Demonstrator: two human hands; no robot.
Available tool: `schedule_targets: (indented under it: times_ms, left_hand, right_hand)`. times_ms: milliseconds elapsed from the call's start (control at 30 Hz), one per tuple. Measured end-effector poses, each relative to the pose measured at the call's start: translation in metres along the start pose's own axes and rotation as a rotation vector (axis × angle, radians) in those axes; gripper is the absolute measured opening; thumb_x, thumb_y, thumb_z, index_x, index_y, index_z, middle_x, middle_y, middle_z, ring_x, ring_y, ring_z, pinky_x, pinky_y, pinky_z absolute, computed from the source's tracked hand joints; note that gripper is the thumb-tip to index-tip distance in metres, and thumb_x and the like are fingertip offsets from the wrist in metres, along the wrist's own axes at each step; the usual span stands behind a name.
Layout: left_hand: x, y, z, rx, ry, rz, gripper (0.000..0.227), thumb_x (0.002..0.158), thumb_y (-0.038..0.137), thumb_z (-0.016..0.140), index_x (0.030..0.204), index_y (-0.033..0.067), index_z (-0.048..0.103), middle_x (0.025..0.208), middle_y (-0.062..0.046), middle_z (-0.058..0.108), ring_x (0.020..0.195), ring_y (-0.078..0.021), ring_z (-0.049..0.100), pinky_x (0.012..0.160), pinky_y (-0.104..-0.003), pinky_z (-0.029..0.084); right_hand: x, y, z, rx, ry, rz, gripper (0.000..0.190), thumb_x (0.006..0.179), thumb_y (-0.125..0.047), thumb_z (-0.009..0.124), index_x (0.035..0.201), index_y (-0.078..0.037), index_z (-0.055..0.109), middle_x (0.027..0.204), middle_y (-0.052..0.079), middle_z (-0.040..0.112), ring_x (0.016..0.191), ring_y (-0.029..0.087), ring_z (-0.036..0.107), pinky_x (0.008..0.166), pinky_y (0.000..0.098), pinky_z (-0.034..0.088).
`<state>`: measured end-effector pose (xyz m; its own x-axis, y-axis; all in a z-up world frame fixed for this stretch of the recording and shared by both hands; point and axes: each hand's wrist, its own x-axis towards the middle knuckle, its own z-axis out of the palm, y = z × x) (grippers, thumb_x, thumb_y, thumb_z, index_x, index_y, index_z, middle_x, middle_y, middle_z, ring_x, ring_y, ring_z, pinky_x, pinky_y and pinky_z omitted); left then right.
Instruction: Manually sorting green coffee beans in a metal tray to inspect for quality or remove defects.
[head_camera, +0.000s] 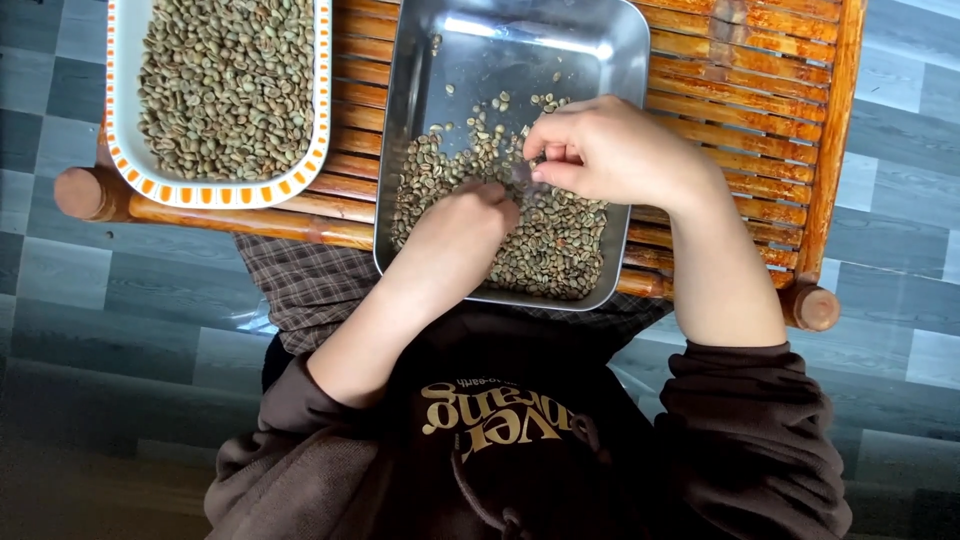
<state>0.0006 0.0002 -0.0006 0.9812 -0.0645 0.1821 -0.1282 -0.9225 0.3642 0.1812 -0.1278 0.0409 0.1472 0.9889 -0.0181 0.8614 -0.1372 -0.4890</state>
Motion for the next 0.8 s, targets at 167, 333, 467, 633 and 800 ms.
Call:
schedule_targets:
  times_ms: [167, 333, 467, 633, 800]
  left_hand:
    - [0.001, -0.001, 0.004, 0.047, 0.000, -0.026, 0.023, 0.073, -0.007, 0.063, 0.095, -0.0055, 0.068, 0.094, -0.022, 0.067, 0.088, -0.0367, 0.069, 0.078, -0.042, 0.060]
    - [0.000, -0.002, -0.003, 0.090, 0.025, -0.054, 0.017, 0.079, -0.006, 0.062, 0.095, -0.0041, 0.067, 0.092, -0.020, 0.067, 0.083, -0.0326, 0.069, 0.070, -0.040, 0.061]
    - [-0.007, -0.006, -0.029, 0.151, 0.111, -0.130, 0.023, 0.075, -0.011, 0.064, 0.094, -0.0013, 0.071, 0.097, -0.017, 0.070, 0.083, -0.0300, 0.071, 0.074, -0.037, 0.062]
    - [-0.017, -0.018, -0.053, 0.175, 0.158, -0.127, 0.019, 0.088, -0.003, 0.072, 0.105, 0.0044, 0.075, 0.101, -0.018, 0.068, 0.093, -0.0393, 0.073, 0.075, -0.043, 0.062]
    - [-0.019, -0.013, -0.052, 0.151, 0.070, -0.224, 0.022, 0.085, 0.011, 0.076, 0.107, 0.0099, 0.074, 0.102, -0.015, 0.067, 0.091, -0.0406, 0.071, 0.072, -0.049, 0.062]
  right_hand:
    - [0.001, 0.001, 0.002, 0.027, -0.004, -0.026, 0.011, 0.087, -0.002, 0.074, 0.097, 0.000, 0.072, 0.080, 0.008, 0.072, 0.056, 0.015, 0.063, 0.046, 0.0239, 0.051]
    - [0.002, 0.002, 0.003, 0.049, -0.009, -0.018, 0.010, 0.086, -0.001, 0.073, 0.096, -0.001, 0.072, 0.080, 0.007, 0.072, 0.056, 0.013, 0.062, 0.045, 0.0238, 0.048]
    - [0.003, 0.005, 0.007, 0.079, -0.007, -0.120, 0.005, 0.090, 0.003, 0.070, 0.095, 0.001, 0.071, 0.079, 0.009, 0.070, 0.058, 0.013, 0.063, 0.050, 0.0186, 0.055]
    - [0.007, -0.004, 0.034, 0.133, -0.125, -0.103, 0.013, 0.092, -0.006, 0.067, 0.102, -0.009, 0.075, 0.093, 0.011, 0.070, 0.087, 0.025, 0.069, 0.081, 0.0376, 0.057]
    - [0.013, -0.018, 0.046, 0.008, -0.178, -0.154, 0.022, 0.090, -0.003, 0.066, 0.110, -0.009, 0.075, 0.106, 0.012, 0.072, 0.096, 0.024, 0.071, 0.090, 0.0362, 0.058]
